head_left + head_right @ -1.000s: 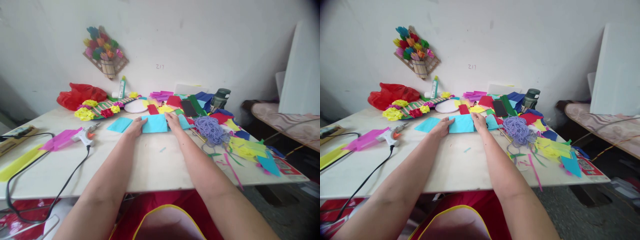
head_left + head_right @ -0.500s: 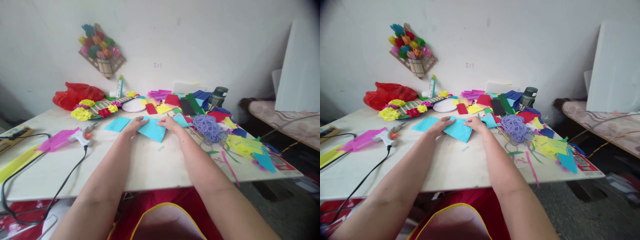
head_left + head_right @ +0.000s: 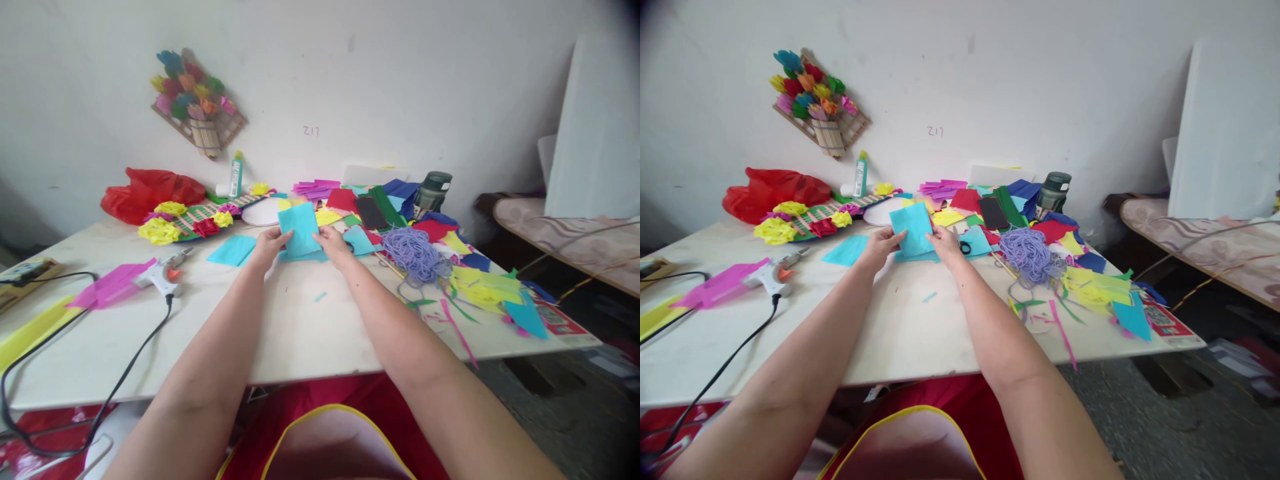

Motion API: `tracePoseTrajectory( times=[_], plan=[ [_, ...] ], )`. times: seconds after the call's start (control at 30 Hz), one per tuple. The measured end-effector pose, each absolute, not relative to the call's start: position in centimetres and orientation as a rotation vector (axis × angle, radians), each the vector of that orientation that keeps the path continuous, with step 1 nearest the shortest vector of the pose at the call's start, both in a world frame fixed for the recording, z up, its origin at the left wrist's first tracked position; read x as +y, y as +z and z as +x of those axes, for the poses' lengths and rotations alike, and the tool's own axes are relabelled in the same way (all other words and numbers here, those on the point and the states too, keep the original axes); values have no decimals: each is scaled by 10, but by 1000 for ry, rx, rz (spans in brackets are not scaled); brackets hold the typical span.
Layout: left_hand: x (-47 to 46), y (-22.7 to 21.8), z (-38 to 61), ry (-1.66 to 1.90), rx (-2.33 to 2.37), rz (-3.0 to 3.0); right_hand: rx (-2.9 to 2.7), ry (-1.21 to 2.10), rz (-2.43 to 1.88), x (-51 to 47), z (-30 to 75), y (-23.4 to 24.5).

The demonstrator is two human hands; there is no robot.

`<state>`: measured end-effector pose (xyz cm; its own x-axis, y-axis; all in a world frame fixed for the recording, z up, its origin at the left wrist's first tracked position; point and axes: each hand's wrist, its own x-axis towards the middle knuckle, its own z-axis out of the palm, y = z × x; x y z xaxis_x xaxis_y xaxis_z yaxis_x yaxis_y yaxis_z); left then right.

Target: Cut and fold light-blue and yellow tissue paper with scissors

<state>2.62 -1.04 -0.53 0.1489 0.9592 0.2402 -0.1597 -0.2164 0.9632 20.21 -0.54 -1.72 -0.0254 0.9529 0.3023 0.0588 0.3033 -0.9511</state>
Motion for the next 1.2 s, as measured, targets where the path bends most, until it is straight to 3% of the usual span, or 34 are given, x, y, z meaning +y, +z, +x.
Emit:
tracePoseTrajectory(
  times=[0.13,0.3,0.67,0.93,1.2],
  plan=[
    [-9,-3,20,1359,832,1476,-1452,980,-1065,-8,201,-15],
    [-6,-13,17,1249,888,1565,-1602,782,-1327,-5,202,-21],
    [-3,-20,15,1203,1036,1621,-1721,488,-1420,-9,204,-17],
    [-2,-19,15,1273,1016,1544,-1684,572,-1332,-6,205,-20],
    [-9,-9,19,1280,846,1372,-1535,976,-1111,-15,201,-14]
  ],
)
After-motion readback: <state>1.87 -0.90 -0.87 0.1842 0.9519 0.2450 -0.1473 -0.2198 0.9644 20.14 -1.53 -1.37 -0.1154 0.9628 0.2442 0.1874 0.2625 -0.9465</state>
